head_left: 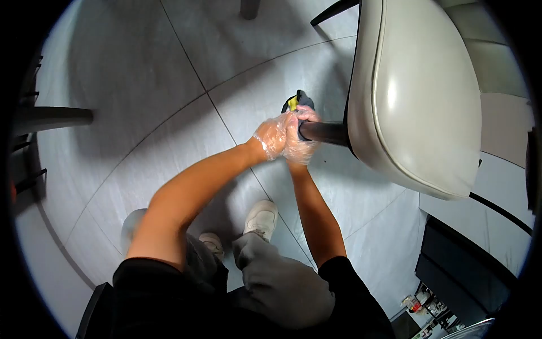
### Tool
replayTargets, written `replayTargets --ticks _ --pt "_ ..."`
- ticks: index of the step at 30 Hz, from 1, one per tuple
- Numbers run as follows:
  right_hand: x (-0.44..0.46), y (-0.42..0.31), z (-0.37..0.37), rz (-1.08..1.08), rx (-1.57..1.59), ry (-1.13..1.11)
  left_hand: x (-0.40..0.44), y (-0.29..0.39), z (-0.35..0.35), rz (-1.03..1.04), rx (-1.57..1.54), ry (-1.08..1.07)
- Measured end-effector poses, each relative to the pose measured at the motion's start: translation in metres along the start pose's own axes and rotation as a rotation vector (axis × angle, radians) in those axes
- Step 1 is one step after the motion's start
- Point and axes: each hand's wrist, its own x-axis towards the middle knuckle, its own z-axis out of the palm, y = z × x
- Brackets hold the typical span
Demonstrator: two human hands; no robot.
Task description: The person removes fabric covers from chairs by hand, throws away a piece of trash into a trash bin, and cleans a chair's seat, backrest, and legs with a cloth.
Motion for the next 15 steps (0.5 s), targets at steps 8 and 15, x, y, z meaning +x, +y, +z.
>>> replayTargets --ticks 8,15 --pt "-0.021 0.061 -0.017 0.091 -0.053 -0.116 0.007 -0.065 0.047 0.088 0.716 0.102" --pt "-0.026 0.043 -0.01 0.526 -0.142 0.03 -0.001 -0.031 0.022 -0.225 0.514 -0.159"
